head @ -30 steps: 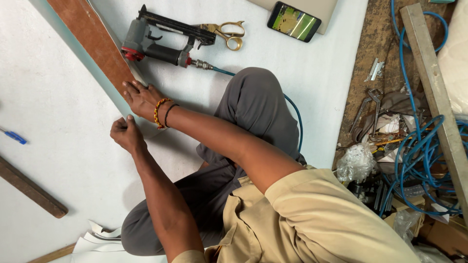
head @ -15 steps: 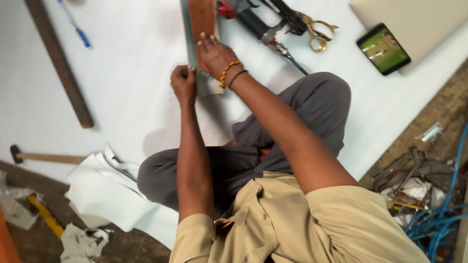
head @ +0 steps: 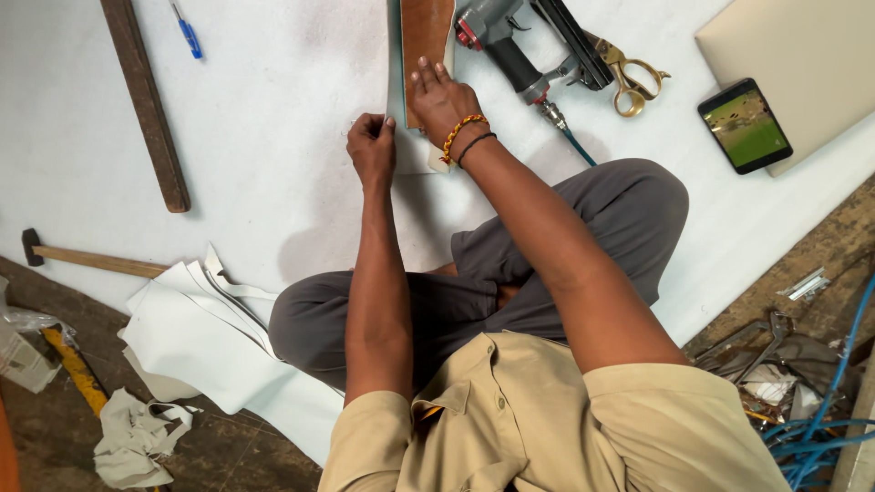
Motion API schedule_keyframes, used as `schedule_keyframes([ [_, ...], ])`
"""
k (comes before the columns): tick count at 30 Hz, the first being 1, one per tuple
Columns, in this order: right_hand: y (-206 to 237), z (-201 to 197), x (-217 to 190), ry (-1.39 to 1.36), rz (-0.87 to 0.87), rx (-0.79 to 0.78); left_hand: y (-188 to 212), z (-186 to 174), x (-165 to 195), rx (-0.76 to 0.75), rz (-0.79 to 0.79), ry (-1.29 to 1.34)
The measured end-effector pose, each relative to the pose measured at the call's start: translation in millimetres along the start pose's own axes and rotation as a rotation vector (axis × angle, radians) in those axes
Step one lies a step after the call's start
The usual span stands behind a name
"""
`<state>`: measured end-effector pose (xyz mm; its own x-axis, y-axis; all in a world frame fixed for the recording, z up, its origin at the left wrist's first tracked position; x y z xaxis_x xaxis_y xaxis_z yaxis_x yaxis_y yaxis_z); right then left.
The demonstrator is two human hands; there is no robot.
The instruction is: The person sits on the workshop floor and covers a long wooden strip with white fabric. They fold the fabric over the edges of the wood and staple it in place along the length using a pneumatic nail gun, occasionally repositioning the strip and trimming fabric with scissors.
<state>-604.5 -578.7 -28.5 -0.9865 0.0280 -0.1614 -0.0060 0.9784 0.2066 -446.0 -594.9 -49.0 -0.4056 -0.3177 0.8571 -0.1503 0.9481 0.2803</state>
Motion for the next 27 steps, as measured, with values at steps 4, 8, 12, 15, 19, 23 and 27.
schedule_keyframes([
  [4, 0, 0, -2, 0.006, 0.001, -0.013, 8, 6, 2, 0.009, 0.073, -0.047],
  [8, -5, -6, -1, 0.017, -0.003, 0.071, 22, 15, 28, 0.089, 0.447, -0.098],
  [12, -6, -3, 5, -0.060, -0.020, 0.068, 41, 30, 38, 0.080, 0.597, -0.209],
  [15, -6, -6, 6, -0.028, -0.056, 0.135, 50, 40, 45, 0.086, 0.658, -0.272],
  [19, -5, -10, 5, -0.027, -0.073, 0.171, 58, 42, 53, 0.128, 0.728, -0.285],
  [23, -6, -14, 1, -0.028, -0.094, 0.201, 67, 43, 53, 0.141, 0.827, -0.343],
  [27, -8, -23, -1, -0.075, -0.173, 0.271, 80, 46, 50, 0.161, 0.933, -0.414],
])
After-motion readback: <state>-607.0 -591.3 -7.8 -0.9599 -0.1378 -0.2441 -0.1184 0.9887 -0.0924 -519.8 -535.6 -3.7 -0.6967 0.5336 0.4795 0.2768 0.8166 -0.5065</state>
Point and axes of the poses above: each hand's wrist, its own y-axis away from the middle knuckle, its own z-axis out of the palm, x = y × z, the point moved 7 cm from there along -y, towards the middle knuckle, and after that the axes turned 10 degrees about x, right-handed, at the moved point
